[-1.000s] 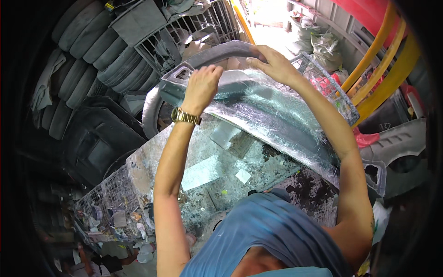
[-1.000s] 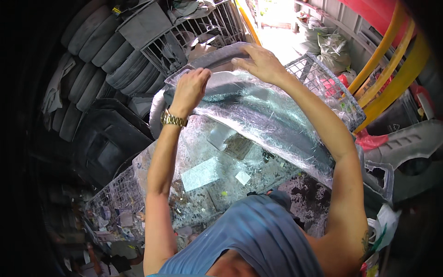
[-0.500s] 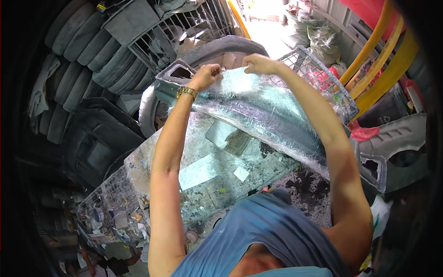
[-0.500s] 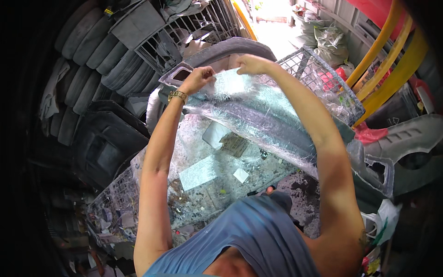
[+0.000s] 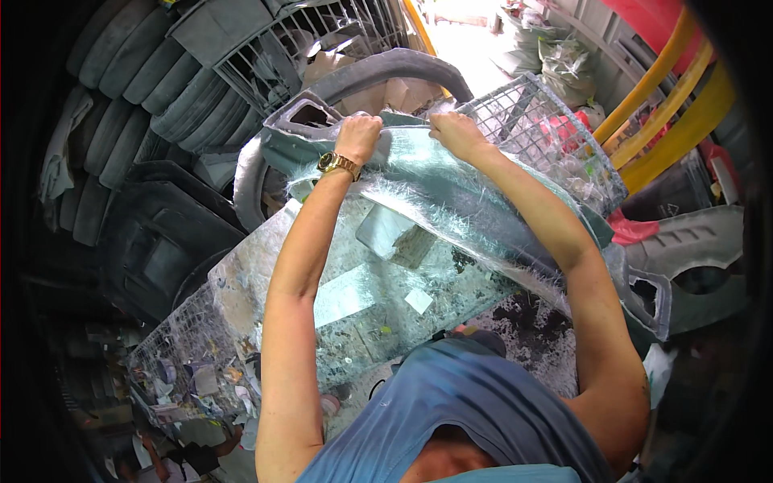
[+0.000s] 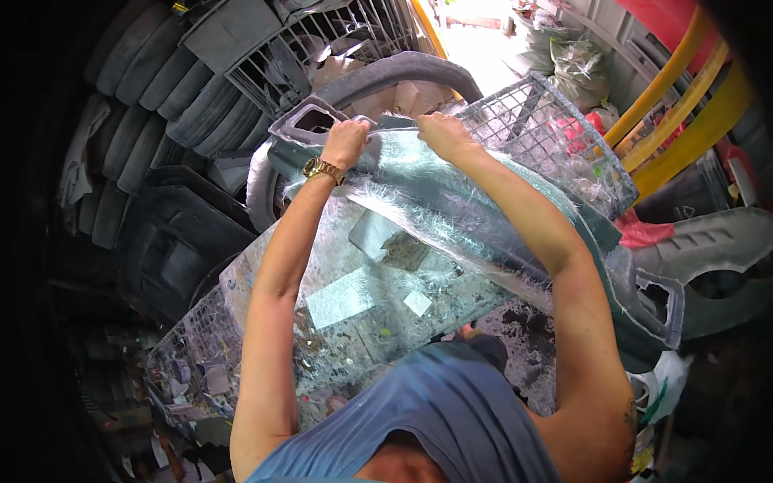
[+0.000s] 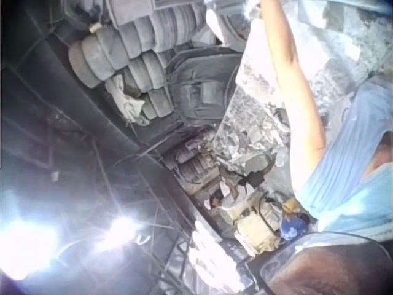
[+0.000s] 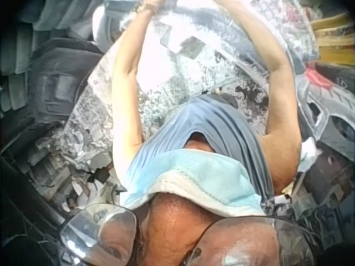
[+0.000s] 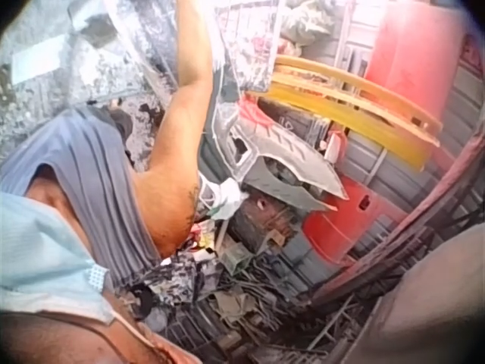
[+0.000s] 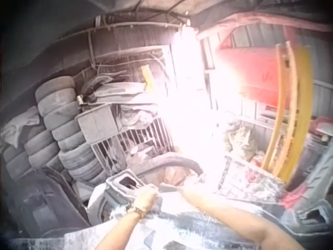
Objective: Apply fiberglass and resin to repair a vehicle bumper and mirror housing.
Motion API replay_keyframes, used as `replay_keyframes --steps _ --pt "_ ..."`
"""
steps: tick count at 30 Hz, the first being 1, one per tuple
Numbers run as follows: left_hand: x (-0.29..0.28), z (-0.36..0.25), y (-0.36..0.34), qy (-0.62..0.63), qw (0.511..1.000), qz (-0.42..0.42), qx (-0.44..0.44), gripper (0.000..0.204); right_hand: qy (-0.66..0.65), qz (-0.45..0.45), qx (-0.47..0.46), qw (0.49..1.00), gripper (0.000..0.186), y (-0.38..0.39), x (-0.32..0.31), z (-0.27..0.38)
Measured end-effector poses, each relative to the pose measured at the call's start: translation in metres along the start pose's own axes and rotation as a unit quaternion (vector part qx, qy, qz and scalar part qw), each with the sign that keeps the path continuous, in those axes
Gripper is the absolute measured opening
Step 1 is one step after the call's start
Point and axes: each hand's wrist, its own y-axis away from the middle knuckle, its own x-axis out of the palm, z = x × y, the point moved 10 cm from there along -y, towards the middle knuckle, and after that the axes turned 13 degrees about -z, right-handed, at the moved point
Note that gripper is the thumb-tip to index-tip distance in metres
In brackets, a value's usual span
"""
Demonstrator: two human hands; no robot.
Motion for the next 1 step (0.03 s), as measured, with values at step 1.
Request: replay_keyframes --steps 1 --pt "0.0023 0.0023 0.0001 -0.008 1.0 0.01 -0.011 0.007 0.001 0.03 0.033 0.999 0.029 -0.0001 0.0045 -0.0081"
